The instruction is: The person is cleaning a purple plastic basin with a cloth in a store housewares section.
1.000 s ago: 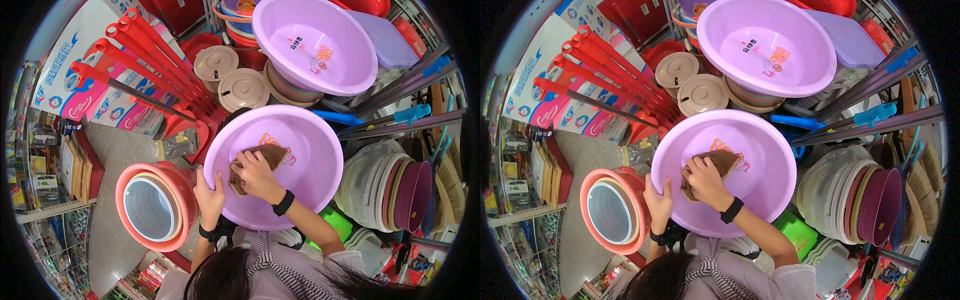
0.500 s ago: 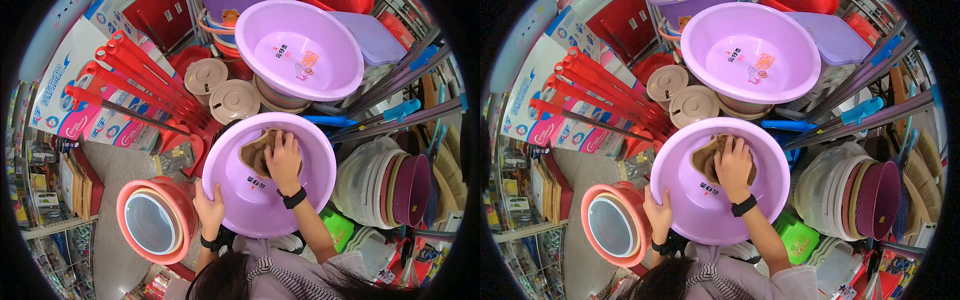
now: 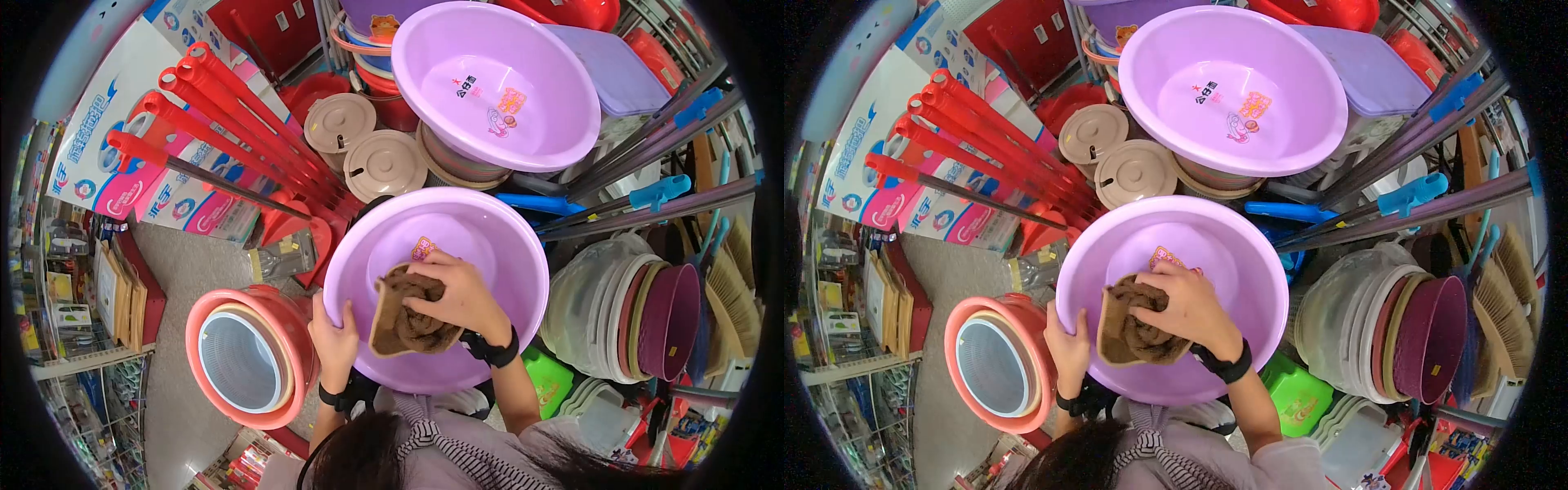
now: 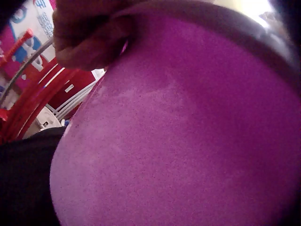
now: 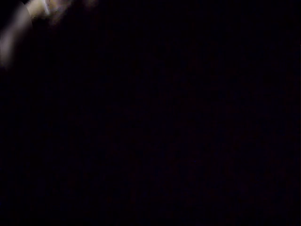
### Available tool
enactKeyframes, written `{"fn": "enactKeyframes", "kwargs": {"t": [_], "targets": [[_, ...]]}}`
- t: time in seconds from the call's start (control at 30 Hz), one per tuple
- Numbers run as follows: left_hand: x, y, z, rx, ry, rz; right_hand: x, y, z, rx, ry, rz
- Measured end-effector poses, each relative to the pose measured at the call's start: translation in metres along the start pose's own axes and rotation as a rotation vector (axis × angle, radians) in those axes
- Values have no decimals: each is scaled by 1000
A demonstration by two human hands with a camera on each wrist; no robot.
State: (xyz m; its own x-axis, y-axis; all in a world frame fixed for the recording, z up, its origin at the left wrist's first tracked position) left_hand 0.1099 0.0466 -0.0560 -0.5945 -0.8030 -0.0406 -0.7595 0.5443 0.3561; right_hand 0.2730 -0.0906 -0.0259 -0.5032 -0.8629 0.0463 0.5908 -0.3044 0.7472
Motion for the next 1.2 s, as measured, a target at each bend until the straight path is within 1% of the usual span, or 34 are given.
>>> {"fn": "enactKeyframes", "kwargs": {"t": [0.07, 0.1, 0.13, 0.2, 0.23, 0.27, 0.37, 0.4, 0.43, 0.47, 0.5, 0.53, 0.6, 0.63, 0.67, 0.7, 0.73, 0.8, 0.83, 0.9, 0.93, 0.97, 1.0, 1.07, 1.1, 1.17, 1.2], "targets": [[-2, 1, 0, -2, -4, 6, 13, 40, 12, -33, -17, -261], [-3, 1, 1, 14, 7, 13, 19, 63, 23, 16, -23, -414], [-4, 0, 1, 32, 17, 21, 24, 68, 23, 17, -27, -414], [-5, -1, -2, 26, 25, 21, 40, 84, 25, 339, -44, -462], [-4, -1, -2, 18, 33, 15, 47, 93, 30, 370, -30, -527], [-4, -2, -1, 21, 35, 17, 51, 94, 29, 373, -31, -526], [-1, -1, 2, 15, 50, 18, 80, 113, 45, 455, 90, -794], [-1, -2, -1, 15, 16, 21, 85, 114, 48, 452, 93, -788], [-1, -2, -5, 16, -18, 24, 100, 119, 57, 541, 82, -873], [-1, -1, -4, 14, -14, 21, 114, 123, 66, 630, 70, -958], [-1, -2, -6, 14, -31, 24, 121, 127, 71, 630, 58, -1004], [-2, -2, -8, 14, -49, 30, 134, 128, 68, 597, -5, -1074], [-3, -2, -10, 23, -46, 30, 162, 129, 55, 549, -105, -1281], [-3, -2, -10, 32, -42, 30, 192, 128, 13, -118, -247, -1408], [-2, -2, -10, 31, -44, 32, 200, 105, -22, -804, -375, -1436], [-1, -1, -8, 16, -40, 28, 198, 105, -23, -795, -364, -1487], [-1, -1, -7, 2, -36, 23, 201, 117, -9, -550, -284, -1492], [-1, -1, -4, 4, -38, 25, 196, 132, 27, -37, -45, -1444], [-1, -1, -4, 7, -38, 26, 192, 133, 39, 88, 58, -1402], [-1, -2, -5, 17, -46, 28, 181, 132, 57, 235, 213, -1314], [-1, -2, -6, 27, -54, 32, 170, 133, 65, 266, 211, -1252], [-1, -2, -6, 26, -54, 32, 158, 138, 68, 288, 123, -1210], [0, -3, -5, 37, -39, 35, 143, 141, 74, 363, 8, -1106], [-1, -3, -3, 42, -25, 38, 140, 138, 68, 189, 77, -1186], [0, -3, -3, 28, -29, 39, 138, 140, 69, 186, 75, -1186], [0, -4, -2, 12, -34, 40, 119, 138, 71, 252, 48, -1010], [-1, -4, -1, 24, -37, 40, 115, 139, 68, 252, 45, -1011]]}}
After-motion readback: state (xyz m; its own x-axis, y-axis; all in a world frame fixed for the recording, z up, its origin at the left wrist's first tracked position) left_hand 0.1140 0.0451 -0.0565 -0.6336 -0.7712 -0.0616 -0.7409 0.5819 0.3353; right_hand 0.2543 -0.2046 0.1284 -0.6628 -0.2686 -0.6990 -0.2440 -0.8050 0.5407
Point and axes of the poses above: each hand's wrist, its own x-axis away from the middle knuckle, its own y-axis out of the back of the hand, z = x × y, the point moved 10 cm from there along -x, towards the middle knuckle, and after that the axes turned 10 degrees about x, right-handed, at the moved point
